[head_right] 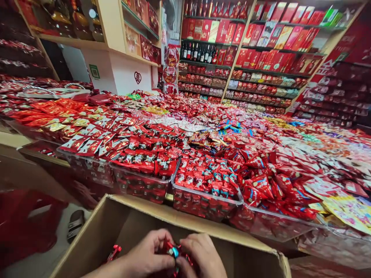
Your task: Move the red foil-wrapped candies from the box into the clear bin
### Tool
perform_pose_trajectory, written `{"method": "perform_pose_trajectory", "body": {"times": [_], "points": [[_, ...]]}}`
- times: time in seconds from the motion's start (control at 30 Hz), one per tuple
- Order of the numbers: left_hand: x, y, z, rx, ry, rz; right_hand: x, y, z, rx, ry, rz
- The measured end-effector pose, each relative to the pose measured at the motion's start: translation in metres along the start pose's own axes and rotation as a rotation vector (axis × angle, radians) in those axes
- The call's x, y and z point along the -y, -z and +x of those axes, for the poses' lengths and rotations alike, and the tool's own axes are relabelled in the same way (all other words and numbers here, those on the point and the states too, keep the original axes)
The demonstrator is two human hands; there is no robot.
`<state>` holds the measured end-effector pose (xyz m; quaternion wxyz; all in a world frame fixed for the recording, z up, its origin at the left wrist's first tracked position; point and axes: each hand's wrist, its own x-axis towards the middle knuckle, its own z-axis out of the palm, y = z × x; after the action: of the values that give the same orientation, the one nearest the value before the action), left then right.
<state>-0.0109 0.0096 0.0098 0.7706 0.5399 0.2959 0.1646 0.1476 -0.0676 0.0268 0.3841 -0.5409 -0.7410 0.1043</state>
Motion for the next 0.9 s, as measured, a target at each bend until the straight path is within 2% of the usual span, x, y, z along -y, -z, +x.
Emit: {"method": "perform_pose_trajectory", "body": {"times": [0.1, 0.17, 0.23, 0.3, 0.37, 0.47, 0.53, 0.6, 0.7, 0.77, 0.83, 0.9], "points": [[-0.009, -0.006, -0.009, 0.004, -0.021, -0.127, 0.011, 0.006, -0.001, 0.079, -0.287, 0.275], [-0.015, -0.006, -0.012, 0.033, -0.012, -0.153, 0.016, 0.007, 0.000, 0.051, -0.535, 0.526], [-0.017, -0.005, -0.013, 0.057, 0.006, -0.162, 0.017, 0.003, 0.001, -0.014, -0.719, 0.760], [-0.018, -0.003, -0.012, 0.059, 0.000, -0.154, 0.016, -0.006, 0.001, -0.072, -0.821, 0.903], [-0.016, -0.001, -0.011, 0.036, -0.031, -0.125, 0.015, -0.013, 0.001, -0.122, -0.848, 0.953], [-0.011, 0.000, -0.010, 0.025, -0.065, -0.095, 0.017, -0.009, 0.000, -0.115, -0.787, 0.869], [-0.007, 0.000, -0.010, 0.049, -0.079, -0.101, 0.018, 0.008, 0.001, -0.062, -0.633, 0.656], [-0.002, 0.001, -0.009, 0.057, -0.090, -0.082, 0.017, 0.037, 0.009, -0.096, -0.446, 0.368], [0.001, 0.000, -0.009, 0.033, -0.072, 0.001, 0.008, 0.084, 0.037, -0.291, -0.264, 0.024], [0.002, 0.000, -0.009, 0.020, -0.041, 0.060, -0.003, 0.106, 0.062, -0.342, -0.205, -0.131], [0.002, 0.002, -0.009, 0.023, -0.016, 0.094, -0.016, 0.116, 0.087, -0.284, -0.156, -0.246], [0.004, 0.006, -0.007, 0.048, -0.029, 0.122, -0.027, 0.116, 0.106, -0.187, -0.109, -0.338]]}}
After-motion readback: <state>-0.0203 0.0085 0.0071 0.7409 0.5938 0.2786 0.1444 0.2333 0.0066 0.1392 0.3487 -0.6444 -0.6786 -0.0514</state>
